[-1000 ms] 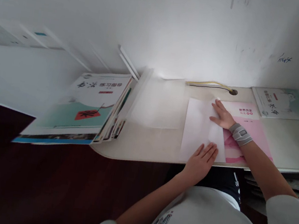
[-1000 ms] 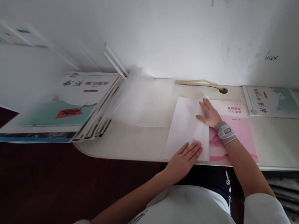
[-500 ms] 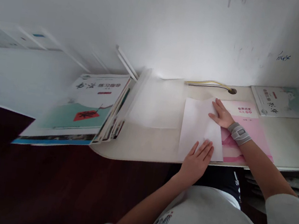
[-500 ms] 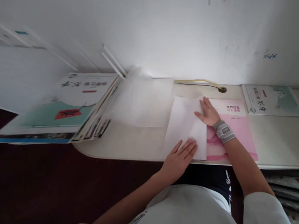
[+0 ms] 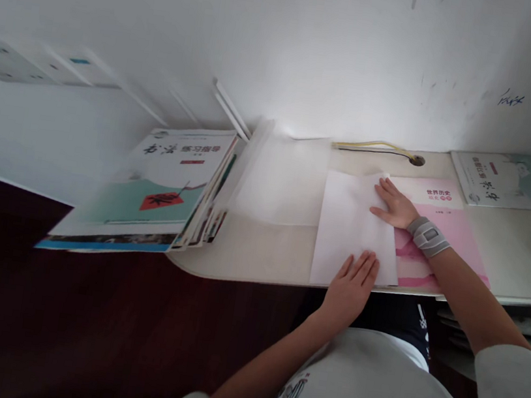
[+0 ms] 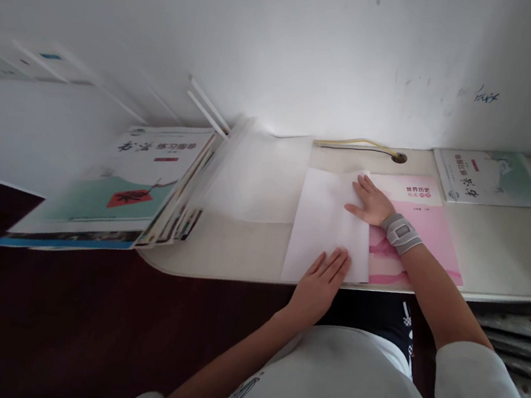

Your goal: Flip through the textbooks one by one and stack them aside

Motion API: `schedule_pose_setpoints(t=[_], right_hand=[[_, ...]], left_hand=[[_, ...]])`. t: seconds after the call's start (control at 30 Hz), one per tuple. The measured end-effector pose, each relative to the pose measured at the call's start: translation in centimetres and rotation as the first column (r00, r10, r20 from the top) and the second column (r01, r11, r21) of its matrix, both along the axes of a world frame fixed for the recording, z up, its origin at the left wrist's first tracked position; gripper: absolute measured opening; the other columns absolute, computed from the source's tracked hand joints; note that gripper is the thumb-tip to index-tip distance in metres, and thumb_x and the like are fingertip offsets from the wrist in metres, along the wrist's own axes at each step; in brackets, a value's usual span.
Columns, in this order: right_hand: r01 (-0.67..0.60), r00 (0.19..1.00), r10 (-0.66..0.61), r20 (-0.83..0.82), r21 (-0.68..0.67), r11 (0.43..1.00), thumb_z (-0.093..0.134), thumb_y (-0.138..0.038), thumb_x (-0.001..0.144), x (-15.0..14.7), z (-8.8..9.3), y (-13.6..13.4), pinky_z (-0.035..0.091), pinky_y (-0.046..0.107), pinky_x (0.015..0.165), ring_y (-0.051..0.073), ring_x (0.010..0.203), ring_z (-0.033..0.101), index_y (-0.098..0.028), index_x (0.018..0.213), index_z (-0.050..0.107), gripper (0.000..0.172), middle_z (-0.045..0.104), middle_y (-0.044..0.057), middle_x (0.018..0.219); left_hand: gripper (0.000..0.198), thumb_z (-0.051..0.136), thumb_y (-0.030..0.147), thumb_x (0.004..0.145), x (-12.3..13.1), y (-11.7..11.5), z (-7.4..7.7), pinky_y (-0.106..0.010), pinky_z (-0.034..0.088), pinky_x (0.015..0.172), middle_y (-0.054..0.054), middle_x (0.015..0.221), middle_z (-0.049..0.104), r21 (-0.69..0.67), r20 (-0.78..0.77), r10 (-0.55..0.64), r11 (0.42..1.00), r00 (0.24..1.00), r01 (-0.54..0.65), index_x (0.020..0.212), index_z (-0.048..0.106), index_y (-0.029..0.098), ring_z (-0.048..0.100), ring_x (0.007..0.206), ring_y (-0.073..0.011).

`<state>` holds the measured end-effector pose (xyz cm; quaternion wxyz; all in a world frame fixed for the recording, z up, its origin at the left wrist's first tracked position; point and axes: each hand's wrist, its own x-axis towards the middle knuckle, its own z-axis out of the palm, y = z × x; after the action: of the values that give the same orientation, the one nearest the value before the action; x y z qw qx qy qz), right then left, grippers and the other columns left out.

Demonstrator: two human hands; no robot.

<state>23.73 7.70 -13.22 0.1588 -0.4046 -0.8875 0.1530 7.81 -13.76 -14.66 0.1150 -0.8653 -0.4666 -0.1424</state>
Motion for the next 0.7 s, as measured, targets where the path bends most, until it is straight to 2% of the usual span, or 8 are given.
schedule_pose_setpoints(t=[0.1, 0.2, 0.37, 0.47, 0.6, 0.7], right_hand=[[0.034, 0.997, -0.037, -0.063, -0.048, 0.998, 0.031, -0.073, 0.081, 0.2, 0.0, 0.0, 0.018, 0.046, 0.116, 0.026, 0.142, 0.013, -0.013, 0.145, 0.029, 0.087, 0.020, 0.012, 0.153], [0.047, 0.996, -0.052, -0.072, -0.072, 0.996, 0.026, -0.076, 0.080, 0.2, 0.2, 0.0, 0.018, 0.044, 0.116, 0.026, 0.142, 0.012, -0.010, 0.146, 0.025, 0.093, 0.018, 0.014, 0.154], [-0.053, 0.999, 0.053, 0.006, -0.010, 0.999, 0.029, -0.074, 0.081, -0.1, 0.3, -0.3, 0.018, 0.044, 0.116, 0.027, 0.142, 0.015, -0.004, 0.144, 0.025, 0.095, 0.018, 0.018, 0.153], [-0.051, 0.998, 0.050, 0.037, 0.031, 0.998, 0.030, -0.073, 0.081, -0.2, 0.1, -0.2, 0.020, 0.046, 0.115, 0.029, 0.141, 0.018, -0.002, 0.142, 0.030, 0.093, 0.022, 0.020, 0.151], [-0.061, 0.996, 0.056, 0.075, 0.072, 0.996, 0.029, -0.073, 0.082, -0.2, -0.1, -0.1, 0.022, 0.049, 0.113, 0.032, 0.140, 0.020, -0.003, 0.139, 0.036, 0.091, 0.026, 0.020, 0.150], [-0.103, 0.989, 0.092, 0.112, 0.089, 0.991, 0.026, -0.072, 0.083, -0.3, -0.2, -0.1, 0.022, 0.049, 0.113, 0.031, 0.140, 0.019, -0.001, 0.140, 0.034, 0.091, 0.026, 0.021, 0.149]], left_hand=[[0.045, 0.031, 0.009, 0.090, 0.0, -0.1, 0.2, -0.043, 0.035, 0.108, -0.012, 0.139, 0.047, 0.004, 0.005, -0.006, 1.000, 1.000, 0.006, 0.132, 0.047, 0.011, 0.036, 0.134, -0.0218], [0.045, 0.030, 0.007, 0.089, -0.5, -0.2, 0.7, -0.045, 0.034, 0.109, -0.013, 0.138, 0.048, 0.015, 0.010, 0.010, 1.000, 1.000, -0.010, 0.131, 0.048, 0.010, 0.034, 0.135, -0.0221], [0.043, 0.031, 0.007, 0.089, -0.3, -0.4, 0.9, -0.043, 0.037, 0.107, -0.014, 0.136, 0.050, 0.040, -0.003, 0.029, 0.999, 1.000, -0.029, 0.128, 0.051, 0.007, 0.039, 0.132, -0.0246], [0.043, 0.032, 0.007, 0.089, 0.6, -0.4, 0.4, -0.040, 0.040, 0.105, -0.015, 0.136, 0.050, 0.014, -0.020, 0.033, 0.999, 0.999, -0.033, 0.128, 0.050, 0.006, 0.042, 0.130, -0.0246], [0.047, 0.032, 0.006, 0.088, 0.5, -0.4, 0.1, -0.042, 0.037, 0.107, -0.016, 0.138, 0.047, -0.054, -0.029, 0.043, 0.998, 0.999, -0.045, 0.132, 0.046, 0.008, 0.036, 0.134, -0.0231], [0.048, 0.031, 0.005, 0.087, -0.4, -0.6, 0.4, -0.045, 0.035, 0.109, -0.015, 0.139, 0.046, -0.058, -0.022, 0.057, 0.997, 0.998, -0.058, 0.133, 0.046, 0.009, 0.033, 0.135, -0.0231]])
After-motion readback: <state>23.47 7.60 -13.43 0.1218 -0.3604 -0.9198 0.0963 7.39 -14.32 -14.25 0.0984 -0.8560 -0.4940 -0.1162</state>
